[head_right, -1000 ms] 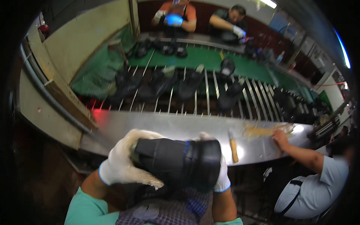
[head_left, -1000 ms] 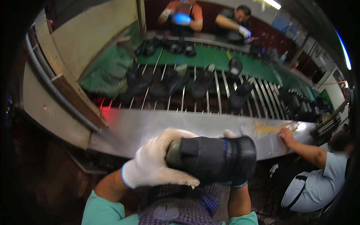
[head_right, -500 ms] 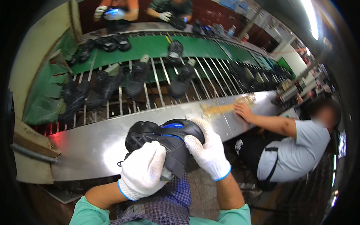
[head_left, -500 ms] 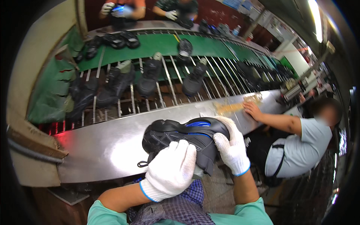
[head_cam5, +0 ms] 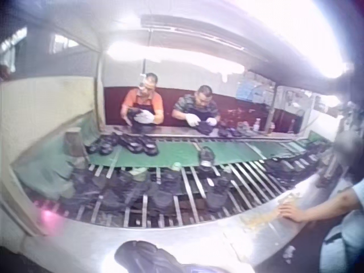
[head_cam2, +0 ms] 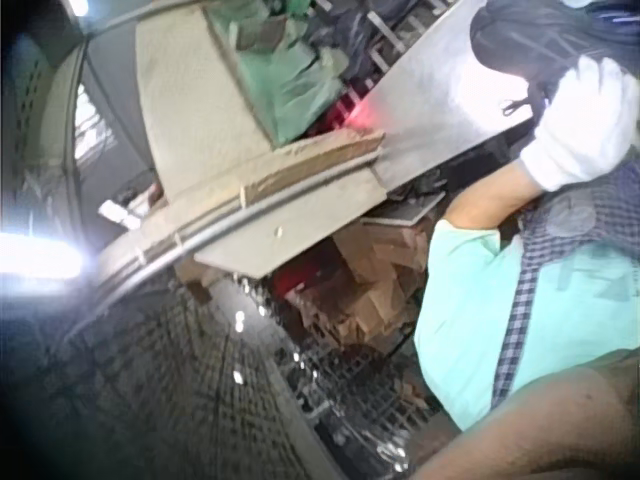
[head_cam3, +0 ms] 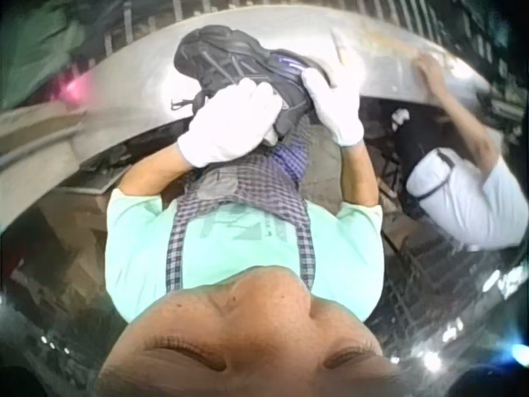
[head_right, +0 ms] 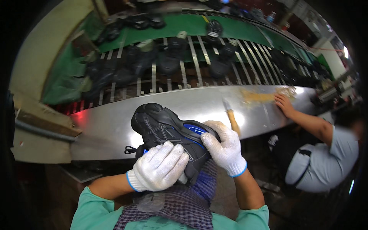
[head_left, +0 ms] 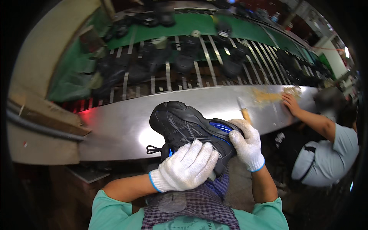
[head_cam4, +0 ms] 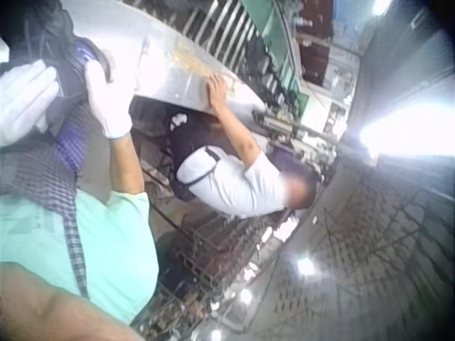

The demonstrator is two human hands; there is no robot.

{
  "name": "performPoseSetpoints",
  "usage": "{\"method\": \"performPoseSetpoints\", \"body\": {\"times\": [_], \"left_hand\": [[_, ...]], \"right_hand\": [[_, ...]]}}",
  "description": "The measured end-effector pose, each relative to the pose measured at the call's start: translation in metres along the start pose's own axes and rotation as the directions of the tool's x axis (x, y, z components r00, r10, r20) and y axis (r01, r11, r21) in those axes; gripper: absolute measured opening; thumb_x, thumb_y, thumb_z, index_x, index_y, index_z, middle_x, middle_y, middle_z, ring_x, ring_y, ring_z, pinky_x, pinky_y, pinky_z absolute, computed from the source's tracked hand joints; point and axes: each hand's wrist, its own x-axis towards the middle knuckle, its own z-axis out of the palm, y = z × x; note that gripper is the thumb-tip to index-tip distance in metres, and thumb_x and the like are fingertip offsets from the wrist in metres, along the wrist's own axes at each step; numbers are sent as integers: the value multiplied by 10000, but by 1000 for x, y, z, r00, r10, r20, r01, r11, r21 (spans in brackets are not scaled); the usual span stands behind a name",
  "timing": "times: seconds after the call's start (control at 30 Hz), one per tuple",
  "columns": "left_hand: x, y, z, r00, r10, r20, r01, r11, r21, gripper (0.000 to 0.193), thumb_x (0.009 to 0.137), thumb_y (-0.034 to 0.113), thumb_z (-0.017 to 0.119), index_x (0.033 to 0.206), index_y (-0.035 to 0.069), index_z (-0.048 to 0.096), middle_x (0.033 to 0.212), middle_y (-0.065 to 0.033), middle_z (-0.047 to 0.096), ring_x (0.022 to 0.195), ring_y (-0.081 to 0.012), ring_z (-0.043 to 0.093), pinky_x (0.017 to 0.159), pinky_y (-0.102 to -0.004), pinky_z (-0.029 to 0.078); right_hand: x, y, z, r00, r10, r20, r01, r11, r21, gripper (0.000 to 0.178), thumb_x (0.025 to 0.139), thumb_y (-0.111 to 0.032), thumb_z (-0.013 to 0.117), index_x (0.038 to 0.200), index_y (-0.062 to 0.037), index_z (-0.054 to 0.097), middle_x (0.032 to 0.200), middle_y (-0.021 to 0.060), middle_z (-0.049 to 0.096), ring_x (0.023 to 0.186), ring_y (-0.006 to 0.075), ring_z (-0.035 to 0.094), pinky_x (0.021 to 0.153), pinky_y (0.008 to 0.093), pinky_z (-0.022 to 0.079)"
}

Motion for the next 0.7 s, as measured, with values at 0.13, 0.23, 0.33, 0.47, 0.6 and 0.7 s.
{"method": "performPoseSetpoints", "body": {"times": [0.13,0.23,0.33,0.47,0.6,0.7], "left_hand": [[-26,-16,-2,995,-96,-8,96,989,115,358,797,150,765,1136,39,776,1193,-137,741,1054,-288,722,818,-373,628],[-27,-17,-7,991,-134,-23,135,979,151,401,764,169,759,1150,62,776,1195,-116,753,1048,-290,726,842,-384,624],[-21,-16,-7,990,-134,40,130,987,96,427,730,190,748,1132,50,772,1181,-127,756,1000,-294,738,839,-378,620],[-13,-18,-3,992,-63,110,58,997,50,369,773,180,725,1110,37,774,1170,-139,750,971,-291,740,817,-362,615],[-25,-8,10,990,-62,124,52,996,79,357,825,175,726,1160,61,768,1230,-125,729,1031,-279,710,817,-350,613],[-36,2,27,987,-158,19,153,974,166,389,834,158,732,1215,81,754,1269,-110,710,1087,-279,679,824,-342,600]], "right_hand": [[29,11,42,1000,9,18,-12,991,131,394,995,-232,706,1253,65,692,1135,213,758,1033,299,746,955,387,582],[41,4,47,995,39,89,-40,999,5,382,1000,-241,710,1261,37,700,1135,218,765,1042,320,756,958,401,587],[39,2,41,983,-72,171,94,988,-124,427,1020,-294,721,1307,18,669,1149,234,752,1054,365,749,953,428,589],[30,13,34,958,23,285,66,953,-297,488,1064,-345,673,1369,28,599,1204,259,711,1087,397,727,949,450,585],[29,28,34,952,87,292,-50,990,-131,418,1098,-299,600,1386,4,607,1240,222,702,1149,329,699,1021,422,550],[30,43,21,937,304,171,-318,946,60,364,1091,-259,600,1385,-48,636,1251,202,699,1222,287,668,1064,384,525]]}}
